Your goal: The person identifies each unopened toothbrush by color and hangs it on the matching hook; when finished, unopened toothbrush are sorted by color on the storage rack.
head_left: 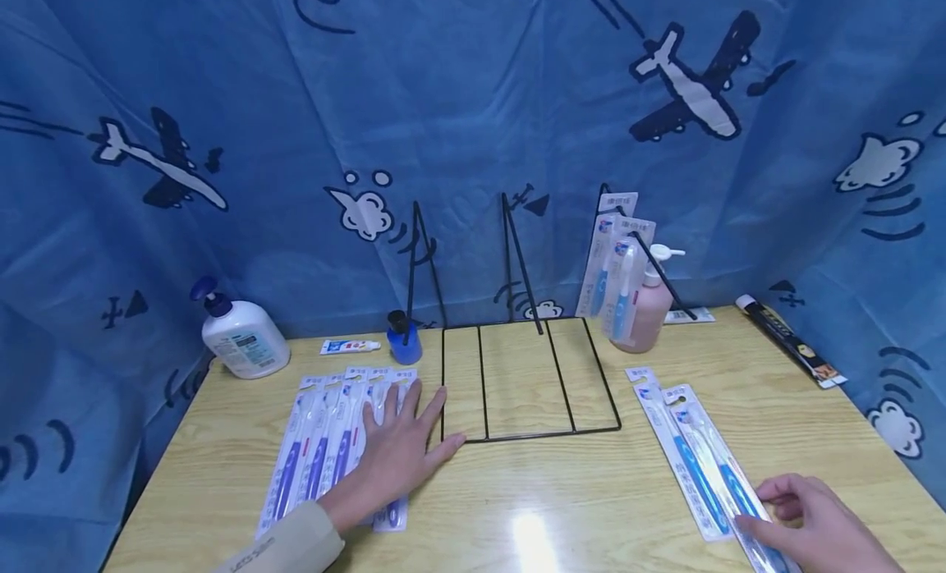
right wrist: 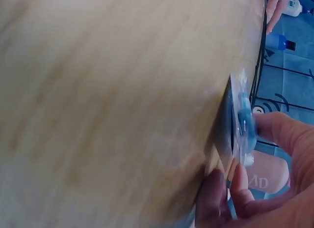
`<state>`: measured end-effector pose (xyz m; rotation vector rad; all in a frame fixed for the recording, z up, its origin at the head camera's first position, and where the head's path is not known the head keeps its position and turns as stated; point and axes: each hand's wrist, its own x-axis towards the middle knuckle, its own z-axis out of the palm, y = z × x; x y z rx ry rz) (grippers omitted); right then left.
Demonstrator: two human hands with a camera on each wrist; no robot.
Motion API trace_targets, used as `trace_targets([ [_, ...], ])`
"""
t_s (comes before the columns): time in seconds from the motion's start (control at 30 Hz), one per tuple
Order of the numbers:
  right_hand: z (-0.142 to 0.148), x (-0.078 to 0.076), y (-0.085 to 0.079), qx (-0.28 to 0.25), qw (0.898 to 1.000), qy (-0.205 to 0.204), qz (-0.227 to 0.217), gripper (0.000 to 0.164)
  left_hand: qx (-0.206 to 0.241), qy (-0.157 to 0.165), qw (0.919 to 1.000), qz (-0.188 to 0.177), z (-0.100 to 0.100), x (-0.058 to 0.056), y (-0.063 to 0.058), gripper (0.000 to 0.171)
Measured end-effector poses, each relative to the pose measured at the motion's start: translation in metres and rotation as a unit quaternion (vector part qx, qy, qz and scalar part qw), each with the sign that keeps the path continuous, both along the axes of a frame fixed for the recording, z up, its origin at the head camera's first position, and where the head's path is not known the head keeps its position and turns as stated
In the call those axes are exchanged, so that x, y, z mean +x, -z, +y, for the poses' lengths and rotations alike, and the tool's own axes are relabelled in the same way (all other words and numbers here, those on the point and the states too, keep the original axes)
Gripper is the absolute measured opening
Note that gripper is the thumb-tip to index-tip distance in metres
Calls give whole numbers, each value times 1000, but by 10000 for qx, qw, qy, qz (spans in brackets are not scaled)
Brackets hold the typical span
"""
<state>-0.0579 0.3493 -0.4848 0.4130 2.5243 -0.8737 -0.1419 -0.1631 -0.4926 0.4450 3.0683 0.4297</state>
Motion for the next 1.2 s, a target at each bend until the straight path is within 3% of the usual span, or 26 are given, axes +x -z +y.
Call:
trace_targets([
  [0.13,0,-2,-5,-640,9976,82,-249,85,19,-10,10000,-31,0,0,0,80],
  [0.2,4,-4,-7,-1313,9904,-26,-433,87,35,-3,10000,-35,0,0,0,80],
  [0.37,15,-9,-10,-2837,9525,-82,-1104,92,62,4,10000,-56,0,1,0,80],
  [0.47,18,-11,-11,-3265,9363,110,-1290,96,45,-2,10000,-77,0,1,-1,80],
  [0.6,21,-11,-13,-3740,9185,-76,-1282,92,4,15,10000,-73,0,0,-3,80],
  [0.77,14,-15,-16,-3800,9203,-397,-844,79,0,5,10000,-78,0,-1,-6,80],
  [1.07,-13,-15,-24,-3498,9335,-433,657,64,37,32,10000,-77,-1,-1,-3,80],
  [1.13,-15,-13,-26,-3528,9278,-537,1084,62,28,29,10000,-80,-1,-1,-3,80],
  [1.2,-18,-12,-28,-3755,9101,-691,1611,63,10,15,10000,-71,-1,-1,-2,80],
])
